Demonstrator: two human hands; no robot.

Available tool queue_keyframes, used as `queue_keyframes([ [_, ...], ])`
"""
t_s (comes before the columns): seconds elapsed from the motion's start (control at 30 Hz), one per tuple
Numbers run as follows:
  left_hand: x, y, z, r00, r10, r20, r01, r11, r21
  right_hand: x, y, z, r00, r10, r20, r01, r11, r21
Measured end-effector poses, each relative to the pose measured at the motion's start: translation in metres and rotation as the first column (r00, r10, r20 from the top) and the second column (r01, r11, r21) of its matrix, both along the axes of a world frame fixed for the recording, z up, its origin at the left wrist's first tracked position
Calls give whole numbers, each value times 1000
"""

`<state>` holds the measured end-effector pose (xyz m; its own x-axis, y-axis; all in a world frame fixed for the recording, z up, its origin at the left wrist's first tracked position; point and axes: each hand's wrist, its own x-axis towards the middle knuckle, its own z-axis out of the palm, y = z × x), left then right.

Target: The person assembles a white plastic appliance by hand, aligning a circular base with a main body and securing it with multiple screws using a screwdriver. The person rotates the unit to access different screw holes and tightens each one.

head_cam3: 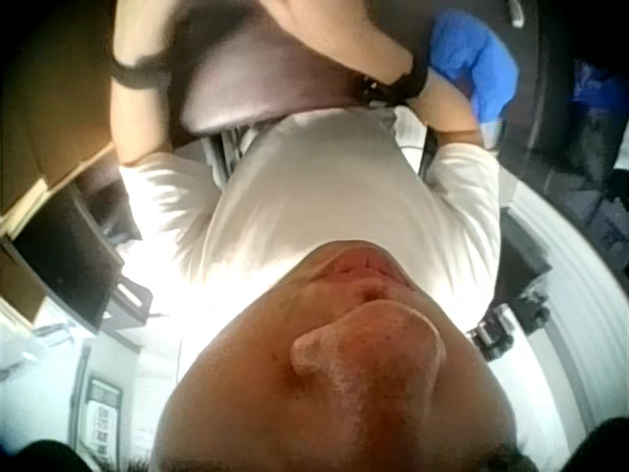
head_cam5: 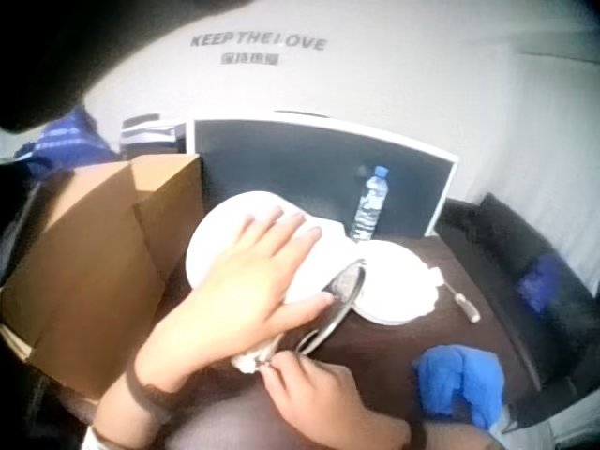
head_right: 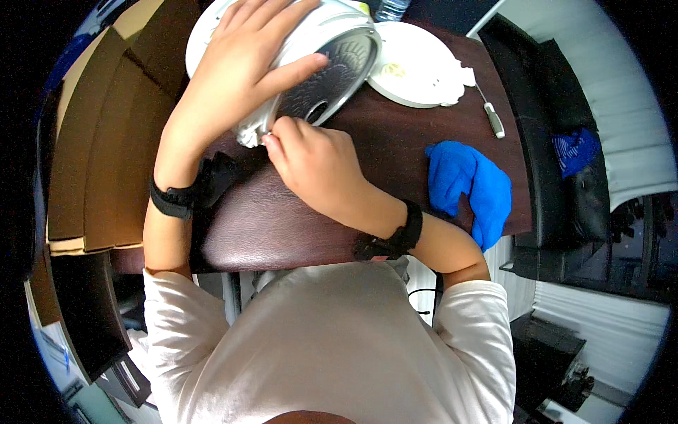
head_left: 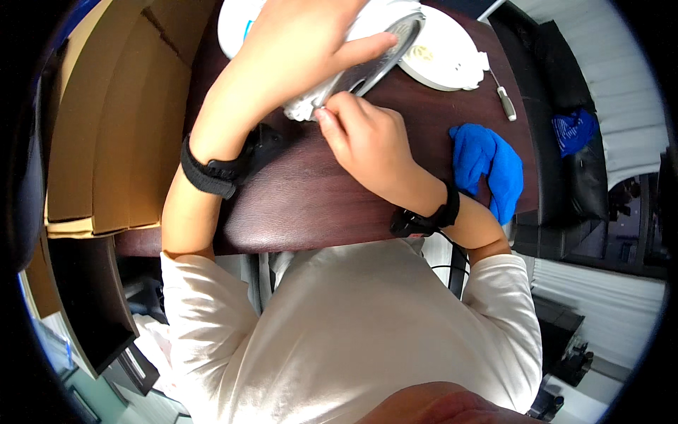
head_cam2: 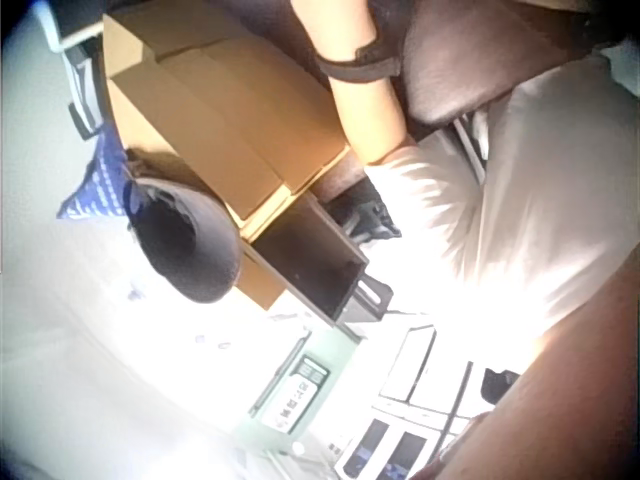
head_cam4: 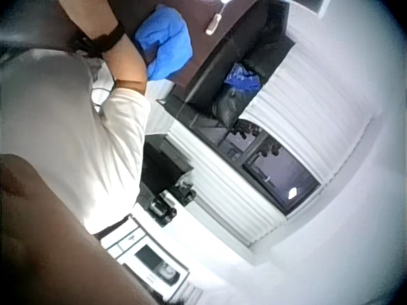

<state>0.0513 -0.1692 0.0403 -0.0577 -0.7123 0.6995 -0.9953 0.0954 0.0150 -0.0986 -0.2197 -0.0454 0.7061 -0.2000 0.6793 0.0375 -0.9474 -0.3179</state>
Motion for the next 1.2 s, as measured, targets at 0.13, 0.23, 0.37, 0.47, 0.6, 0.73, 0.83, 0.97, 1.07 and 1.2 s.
queue_keyframes([
  [0.13,-9,4,9,999,26,-29,-24,996,83,0,2,-2,1000,-23,1,23,999,-45],
  [0.23,-9,3,9,999,42,-27,-39,993,116,2,11,-6,999,-46,-8,47,993,110],
  [0.37,-8,3,8,999,50,-20,-47,990,133,5,18,-11,999,-39,-28,46,947,319],
  [0.47,-5,4,8,999,37,-36,-32,991,132,-1,10,-5,997,-49,-66,61,981,187],
  [0.6,-4,1,2,999,11,-37,-8,997,75,-1,-2,0,997,-66,-40,60,990,-128],
  [0.73,-3,0,-1,1000,-3,-23,4,999,33,2,0,-4,999,-18,-30,17,1000,-21],
  [0.83,-3,1,-3,1000,18,-15,-18,999,34,7,3,-10,1000,12,21,-14,995,103],
  [0.97,-3,1,-3,1000,24,-15,-24,999,37,10,7,-18,999,6,53,-19,965,262],
  [1.07,-3,3,0,1000,24,-16,-23,998,56,9,3,-16,998,52,26,-59,897,438],
  [1.2,-1,3,1,1000,-7,-29,9,998,67,-7,-13,2,997,46,54,-68,841,536],
])
